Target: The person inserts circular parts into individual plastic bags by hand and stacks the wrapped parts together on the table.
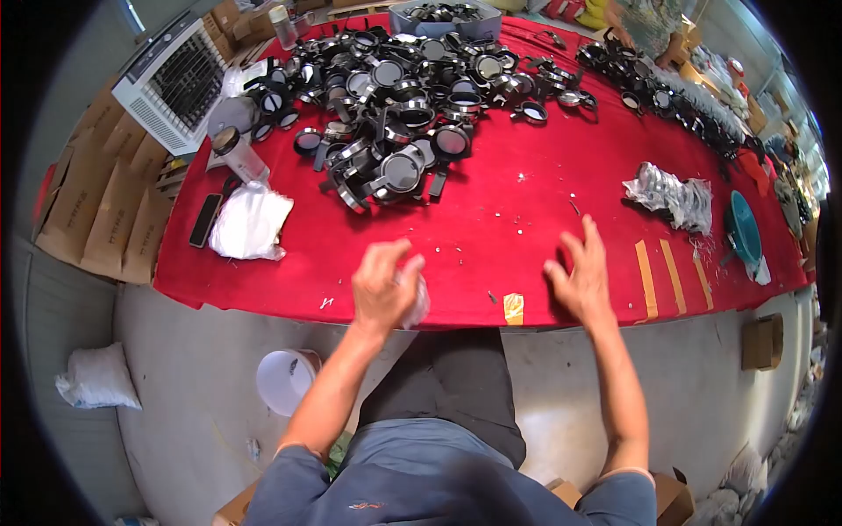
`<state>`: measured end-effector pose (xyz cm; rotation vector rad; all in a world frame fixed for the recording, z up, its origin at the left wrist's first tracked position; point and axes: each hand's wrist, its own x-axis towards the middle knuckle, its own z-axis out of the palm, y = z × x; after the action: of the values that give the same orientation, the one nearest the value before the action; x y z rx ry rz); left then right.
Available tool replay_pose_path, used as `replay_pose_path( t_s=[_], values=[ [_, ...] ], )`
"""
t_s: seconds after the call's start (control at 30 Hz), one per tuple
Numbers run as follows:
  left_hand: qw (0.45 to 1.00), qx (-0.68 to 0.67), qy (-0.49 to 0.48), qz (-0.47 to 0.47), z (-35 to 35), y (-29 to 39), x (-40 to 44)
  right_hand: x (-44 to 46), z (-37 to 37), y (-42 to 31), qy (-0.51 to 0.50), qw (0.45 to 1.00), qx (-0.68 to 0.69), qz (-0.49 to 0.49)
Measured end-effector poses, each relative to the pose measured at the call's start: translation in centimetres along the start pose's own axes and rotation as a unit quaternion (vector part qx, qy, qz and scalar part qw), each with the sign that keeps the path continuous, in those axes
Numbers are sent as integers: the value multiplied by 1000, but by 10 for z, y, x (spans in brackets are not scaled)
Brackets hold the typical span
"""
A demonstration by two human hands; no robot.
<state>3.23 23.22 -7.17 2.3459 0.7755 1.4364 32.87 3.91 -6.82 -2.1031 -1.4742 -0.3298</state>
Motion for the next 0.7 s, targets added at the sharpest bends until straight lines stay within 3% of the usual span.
replay_pose_path(
  t_s=[0.07, 0.1, 0.23, 0.37, 0.47, 0.63, 0.7],
  values=[
    [995, 96, -29, -17, -11, -22, 35, -30, 2, -21, -82, 994, 42, 62],
    [989, 133, -51, -43, -16, -23, 56, -40, 10, -22, -66, 997, -14, 38],
    [965, 222, -136, -19, -10, -55, 104, -36, 10, -28, -45, 998, -12, 49],
    [954, 234, -188, -9, -3, -77, 106, -38, 12, -32, -30, 998, -40, 46],
    [966, 218, -139, -27, -2, -75, 102, -39, 14, -31, -20, 998, -39, 46],
    [997, 65, 35, -17, -19, -51, 101, -40, 14, -33, -5, 998, -26, 53],
    [995, 1, 22, -99, -25, -23, 89, -38, 13, -35, 10, 998, 17, 55]
  ],
)
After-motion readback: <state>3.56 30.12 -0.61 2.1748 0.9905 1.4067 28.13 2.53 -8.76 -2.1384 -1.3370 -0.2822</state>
